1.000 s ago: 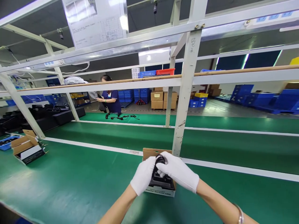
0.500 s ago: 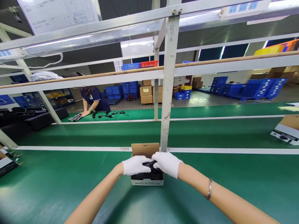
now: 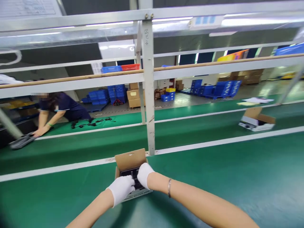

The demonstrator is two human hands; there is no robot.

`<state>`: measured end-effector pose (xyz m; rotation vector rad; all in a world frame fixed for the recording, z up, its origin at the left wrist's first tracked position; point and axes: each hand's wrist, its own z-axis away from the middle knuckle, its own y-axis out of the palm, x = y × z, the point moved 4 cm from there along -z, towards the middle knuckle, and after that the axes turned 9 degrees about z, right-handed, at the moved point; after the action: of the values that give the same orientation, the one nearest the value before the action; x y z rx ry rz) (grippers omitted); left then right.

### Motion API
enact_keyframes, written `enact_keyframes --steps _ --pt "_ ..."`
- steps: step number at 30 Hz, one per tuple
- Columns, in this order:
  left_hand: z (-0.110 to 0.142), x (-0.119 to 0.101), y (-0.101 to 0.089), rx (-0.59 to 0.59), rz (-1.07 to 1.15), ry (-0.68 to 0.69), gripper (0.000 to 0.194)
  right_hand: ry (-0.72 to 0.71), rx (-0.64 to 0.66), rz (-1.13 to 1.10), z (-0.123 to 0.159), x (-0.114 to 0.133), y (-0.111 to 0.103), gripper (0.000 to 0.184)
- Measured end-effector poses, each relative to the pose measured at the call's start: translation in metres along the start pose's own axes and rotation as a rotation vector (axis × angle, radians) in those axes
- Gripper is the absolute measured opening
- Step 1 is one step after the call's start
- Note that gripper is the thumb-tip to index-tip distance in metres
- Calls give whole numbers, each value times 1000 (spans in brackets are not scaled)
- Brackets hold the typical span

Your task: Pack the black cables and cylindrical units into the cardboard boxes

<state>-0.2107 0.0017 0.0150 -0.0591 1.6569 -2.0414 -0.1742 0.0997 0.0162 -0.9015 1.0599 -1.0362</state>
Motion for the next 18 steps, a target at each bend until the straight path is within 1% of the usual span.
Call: enact_keyframes --steps 4,6,8,11,13,16,18 --pt "2 -5 2 -76 -77 4 27 -23 42 28 6 -1 -6 3" --pt "1 -4 4 -110 -99 13 28 -43 66 31 9 -2 -10 5" --pt "0 1 8 -120 -101 10 30 -76 97 32 15 -3 -14 9" --pt "-2 9 16 -91 -81 -16 31 -123 145 27 30 -3 -22 14" --pt "-4 11 23 -63 -59 -21 31 -143 154 17 41 -5 -26 13" --pt "-11 4 32 -29 -18 2 32 -152 156 -25 52 -15 -27 7" --pt "-17 -5 37 -11 7 17 33 -143 164 -66 57 -23 -23 7"
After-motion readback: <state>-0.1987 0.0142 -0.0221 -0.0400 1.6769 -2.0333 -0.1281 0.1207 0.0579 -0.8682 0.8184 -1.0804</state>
